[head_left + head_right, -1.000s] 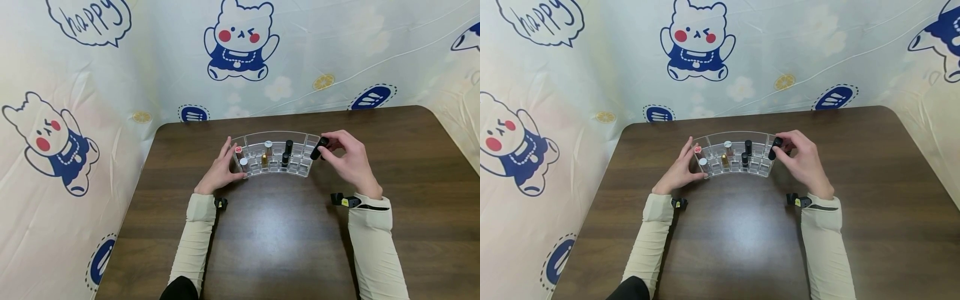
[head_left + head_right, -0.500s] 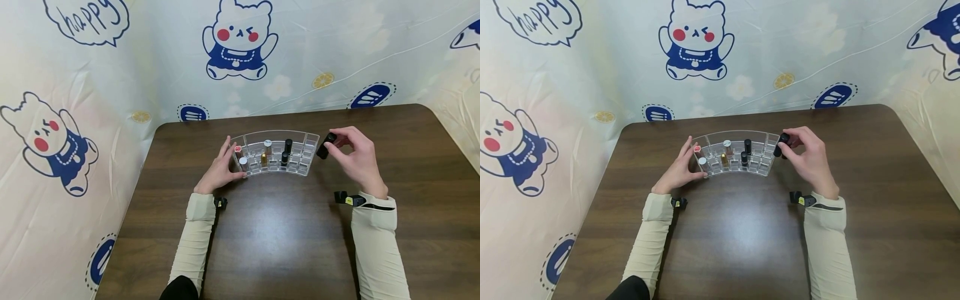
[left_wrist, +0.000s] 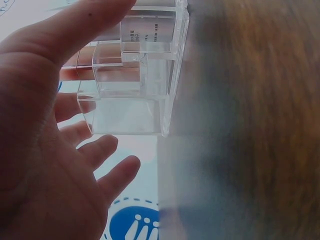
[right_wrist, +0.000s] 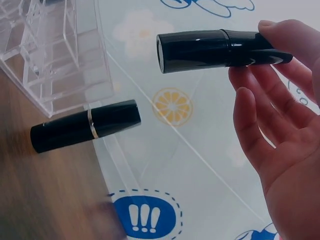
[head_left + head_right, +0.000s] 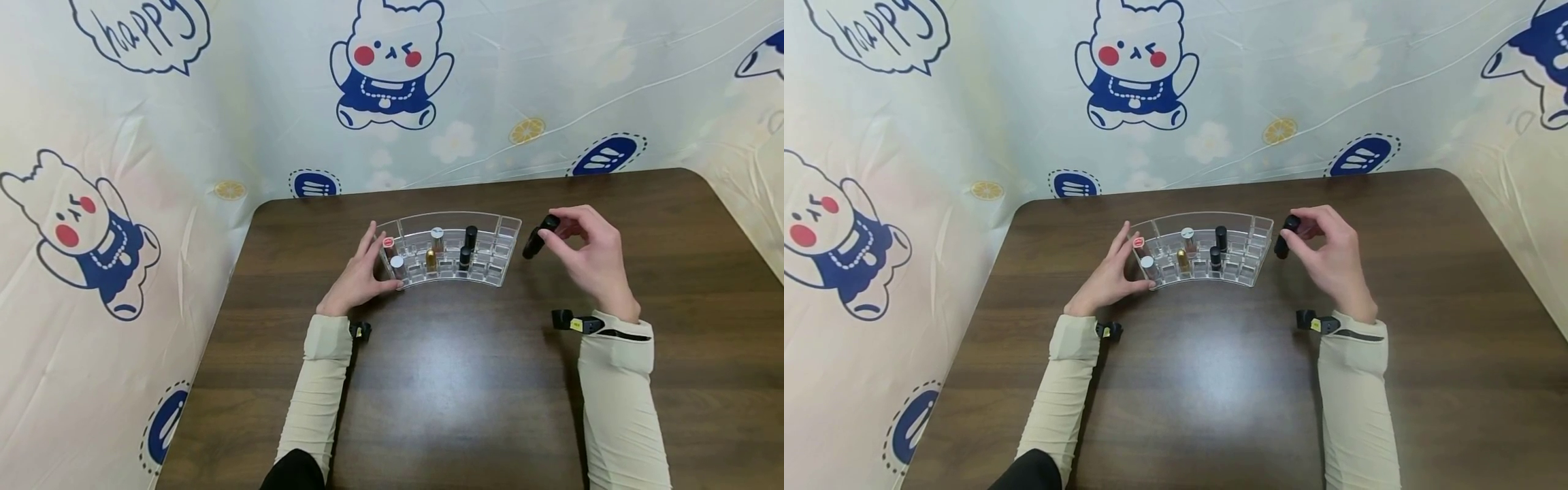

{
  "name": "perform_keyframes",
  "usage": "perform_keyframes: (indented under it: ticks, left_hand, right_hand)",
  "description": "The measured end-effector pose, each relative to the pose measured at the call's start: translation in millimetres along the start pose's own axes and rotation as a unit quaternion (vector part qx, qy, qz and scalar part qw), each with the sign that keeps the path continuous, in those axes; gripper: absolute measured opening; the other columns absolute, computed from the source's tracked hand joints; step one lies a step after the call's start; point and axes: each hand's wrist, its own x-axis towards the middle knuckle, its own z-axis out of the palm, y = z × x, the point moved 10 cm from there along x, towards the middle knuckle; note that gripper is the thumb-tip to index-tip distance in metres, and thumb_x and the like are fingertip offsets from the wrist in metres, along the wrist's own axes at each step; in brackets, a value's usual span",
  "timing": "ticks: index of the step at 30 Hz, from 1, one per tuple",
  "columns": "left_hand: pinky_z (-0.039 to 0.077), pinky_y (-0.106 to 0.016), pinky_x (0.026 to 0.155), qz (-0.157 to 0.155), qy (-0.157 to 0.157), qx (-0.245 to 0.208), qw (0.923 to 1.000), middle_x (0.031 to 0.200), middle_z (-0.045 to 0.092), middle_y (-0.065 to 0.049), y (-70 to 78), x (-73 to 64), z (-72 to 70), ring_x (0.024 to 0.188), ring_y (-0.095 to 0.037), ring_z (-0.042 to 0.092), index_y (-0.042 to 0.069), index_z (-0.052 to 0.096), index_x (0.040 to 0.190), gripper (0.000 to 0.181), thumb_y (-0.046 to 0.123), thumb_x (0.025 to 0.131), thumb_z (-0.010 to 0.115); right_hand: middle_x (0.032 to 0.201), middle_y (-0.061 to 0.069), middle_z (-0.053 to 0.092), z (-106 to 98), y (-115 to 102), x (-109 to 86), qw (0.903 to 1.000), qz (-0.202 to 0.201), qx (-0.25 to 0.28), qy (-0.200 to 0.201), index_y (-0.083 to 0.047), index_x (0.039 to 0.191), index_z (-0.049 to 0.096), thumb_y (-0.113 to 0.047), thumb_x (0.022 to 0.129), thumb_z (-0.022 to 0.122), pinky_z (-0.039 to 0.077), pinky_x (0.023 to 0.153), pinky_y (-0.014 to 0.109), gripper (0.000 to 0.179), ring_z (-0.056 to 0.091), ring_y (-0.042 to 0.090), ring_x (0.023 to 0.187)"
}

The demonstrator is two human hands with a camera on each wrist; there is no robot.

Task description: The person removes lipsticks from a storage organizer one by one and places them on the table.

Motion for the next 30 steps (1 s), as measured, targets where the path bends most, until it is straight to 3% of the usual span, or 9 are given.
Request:
perform_keyframes:
  ticks: [7,16,23,30]
  left_hand:
    - [0.020,-0.066,0.112,-0.002,0.000,-0.001,1.0000,0.163,-0.014,0.009,0.0,0.7,-0.4,0.147,-0.034,0.022,0.016,0.016,0.156,0.105,0.046,0.077,0.079]
    - [0.020,-0.065,0.112,-0.002,0.001,-0.004,1.0000,0.160,-0.018,0.019,0.7,1.2,-0.8,0.147,-0.033,0.023,0.015,0.017,0.156,0.105,0.045,0.076,0.079]
    - [0.019,-0.065,0.113,0.003,-0.003,0.002,1.0000,0.161,-0.018,0.017,1.8,0.8,-0.4,0.147,-0.028,0.025,0.015,0.016,0.156,0.105,0.044,0.078,0.078]
    - [0.020,-0.066,0.112,0.006,0.002,0.004,1.0000,0.164,-0.012,0.006,1.8,0.7,-0.6,0.147,-0.029,0.025,0.014,0.016,0.156,0.105,0.044,0.077,0.079]
  right_hand:
    - [0.095,-0.014,0.057,-6.5,8.4,-0.3,0.9997,0.021,0.002,0.009,0.004,0.110,0.067,0.009,0.077,0.074,0.045,0.073,0.009,0.035,0.055,0.003,0.079]
    - [0.094,-0.015,0.056,-11.2,17.3,-2.7,0.9990,0.043,-0.010,0.009,0.001,0.112,0.067,0.002,0.080,0.075,0.045,0.073,0.008,0.033,0.054,0.000,0.079]
    - [0.092,-0.017,0.054,-15.1,26.2,-4.7,0.9980,0.050,-0.035,0.014,0.000,0.113,0.066,0.000,0.082,0.074,0.042,0.072,0.005,0.032,0.054,-0.004,0.078]
    - [0.092,-0.020,0.054,-18.9,33.1,-6.5,0.9968,0.062,-0.047,0.018,0.001,0.113,0.066,-0.002,0.083,0.073,0.043,0.072,0.006,0.031,0.053,-0.005,0.078]
